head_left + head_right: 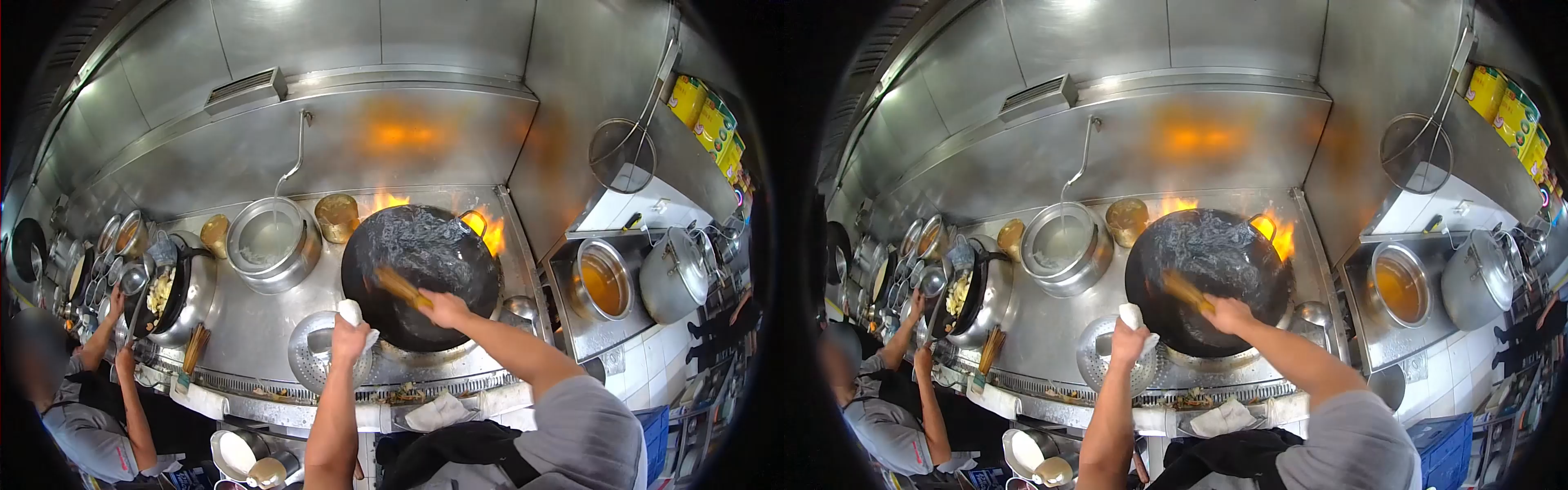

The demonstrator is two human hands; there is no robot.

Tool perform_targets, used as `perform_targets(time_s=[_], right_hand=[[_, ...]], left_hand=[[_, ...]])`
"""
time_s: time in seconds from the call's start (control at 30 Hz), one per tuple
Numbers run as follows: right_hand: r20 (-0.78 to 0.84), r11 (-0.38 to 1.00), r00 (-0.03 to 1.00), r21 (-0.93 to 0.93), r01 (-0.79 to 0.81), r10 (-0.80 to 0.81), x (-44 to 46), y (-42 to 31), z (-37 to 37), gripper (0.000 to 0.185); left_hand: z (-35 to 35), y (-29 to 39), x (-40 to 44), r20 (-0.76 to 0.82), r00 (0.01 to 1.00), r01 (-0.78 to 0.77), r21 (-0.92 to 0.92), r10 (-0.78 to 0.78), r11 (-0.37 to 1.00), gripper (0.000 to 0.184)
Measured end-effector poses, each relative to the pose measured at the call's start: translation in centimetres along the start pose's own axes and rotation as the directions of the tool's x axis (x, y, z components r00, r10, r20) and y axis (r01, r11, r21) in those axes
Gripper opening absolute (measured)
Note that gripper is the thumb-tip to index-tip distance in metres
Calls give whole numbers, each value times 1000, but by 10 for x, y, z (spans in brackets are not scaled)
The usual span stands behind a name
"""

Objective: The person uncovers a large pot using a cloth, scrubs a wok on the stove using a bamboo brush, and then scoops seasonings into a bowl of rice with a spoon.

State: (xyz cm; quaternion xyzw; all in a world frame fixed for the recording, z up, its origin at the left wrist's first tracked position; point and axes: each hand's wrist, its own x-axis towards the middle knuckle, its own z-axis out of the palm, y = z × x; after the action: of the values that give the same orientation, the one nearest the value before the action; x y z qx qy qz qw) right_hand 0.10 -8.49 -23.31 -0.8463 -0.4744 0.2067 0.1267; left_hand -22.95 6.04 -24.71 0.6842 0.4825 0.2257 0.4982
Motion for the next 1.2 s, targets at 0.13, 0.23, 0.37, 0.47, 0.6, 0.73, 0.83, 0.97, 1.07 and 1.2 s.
perform_targets(time_s=[0.13, 0.23, 0.37, 0.47, 0.6, 0.73, 0.83, 0.97, 1.07, 1.2], right_hand=[[372, 966, 924, -197, 169, -86, -63, 50, -75, 57], [250, 850, 967, -499, 170, -46, -19, 84, -105, 51], [-71, 960, 981, -205, -192, 181, 81, 36, -54, 48], [-98, 999, 994, -20, -42, 40, 22, -12, -5, 49], [353, 993, 935, -94, 68, -30, -66, -1, -61, 60], [225, 858, 974, -492, 147, -38, -13, 40, -90, 42], [-115, 983, 990, -150, -103, 86, 61, 3, -63, 41], [25, 994, 995, -47, -95, 96, -9, -16, -17, 47], [255, 982, 965, -188, -12, 60, -76, 24, -62, 56], [246, 824, 945, -565, -40, 215, -14, 85, -153, 50]], left_hand=[[-8, 23, -17, 15, 998, 60, 129, -63, 990, 71], [-10, 23, -15, 18, 996, 82, 143, -86, 986, 67], [-6, 8, -7, 155, 988, 34, -177, -6, 984, 46], [-4, 2, -12, 160, 986, -5, -246, 46, 969, 49], [-10, 11, -16, 307, 950, 208, -480, -60, 852, 46], [-1, 2, -11, 201, 979, 92, -310, -29, 946, 45], [-3, -7, -3, 251, 967, 98, -264, -29, 960, 46], [-7, 10, -20, 205, 977, 112, -241, -62, 964, 48], [-3, 12, -21, 192, 980, 95, -251, -47, 963, 49], [-6, 10, -12, 233, 968, 150, -232, -95, 961, 45]])
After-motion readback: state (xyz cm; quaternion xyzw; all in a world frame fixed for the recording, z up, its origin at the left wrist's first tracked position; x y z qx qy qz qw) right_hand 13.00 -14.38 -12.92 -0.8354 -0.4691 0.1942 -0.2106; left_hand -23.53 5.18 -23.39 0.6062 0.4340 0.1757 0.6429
